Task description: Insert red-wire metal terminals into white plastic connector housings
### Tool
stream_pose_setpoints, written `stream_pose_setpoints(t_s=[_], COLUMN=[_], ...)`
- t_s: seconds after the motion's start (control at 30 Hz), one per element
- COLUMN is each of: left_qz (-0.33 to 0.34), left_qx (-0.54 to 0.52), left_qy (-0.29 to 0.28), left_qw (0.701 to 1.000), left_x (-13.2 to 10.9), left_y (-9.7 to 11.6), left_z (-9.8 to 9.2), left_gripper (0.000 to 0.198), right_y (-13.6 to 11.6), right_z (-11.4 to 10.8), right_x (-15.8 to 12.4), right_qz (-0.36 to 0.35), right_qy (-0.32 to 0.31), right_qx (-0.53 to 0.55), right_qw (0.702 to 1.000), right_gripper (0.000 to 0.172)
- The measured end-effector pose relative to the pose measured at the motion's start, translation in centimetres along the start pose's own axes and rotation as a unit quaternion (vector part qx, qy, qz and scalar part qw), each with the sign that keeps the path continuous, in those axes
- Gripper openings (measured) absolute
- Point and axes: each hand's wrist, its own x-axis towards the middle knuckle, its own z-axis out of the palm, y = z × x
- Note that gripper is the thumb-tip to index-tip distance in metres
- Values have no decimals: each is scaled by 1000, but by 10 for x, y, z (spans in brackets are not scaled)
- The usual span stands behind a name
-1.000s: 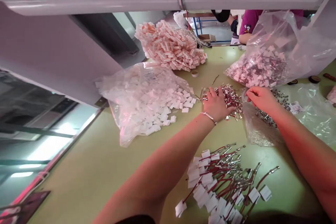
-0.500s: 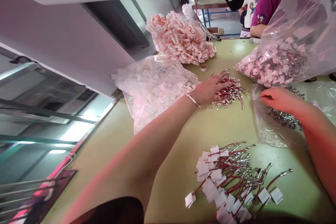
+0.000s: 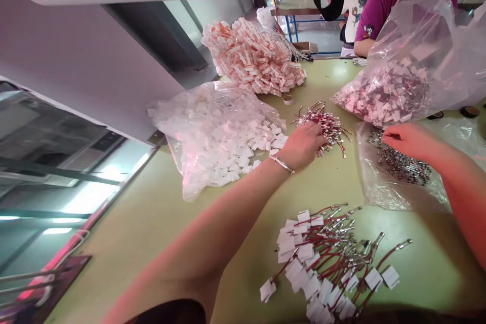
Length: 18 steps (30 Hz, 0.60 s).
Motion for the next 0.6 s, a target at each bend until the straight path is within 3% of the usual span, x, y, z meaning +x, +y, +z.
stream_pose_setpoints(t_s=[0.17,0.37,0.5,0.6], left_qz=[-33,-70,-100,-134], left_qx=[-27,-12,-69,-190], left_qy=[-9,16,82,172], left_qw=[999,997,989,957], left_x=[-5,4,14,14], left_y=[-2,20,27,25], left_z=[13,25,29,23], left_gripper=[28,29,26,14], right_y=[7,-8,-9,-8], right_z=[20,31,29,27], right_x=[-8,-5,-5,-6], right_qz=[-2,-3,-6,15], right_qy=[-53,-63,-56,-64], right_qx=[-108,-162,-140,-139], right_qw=[993,985,989,988], right_gripper=[18,11,19,26])
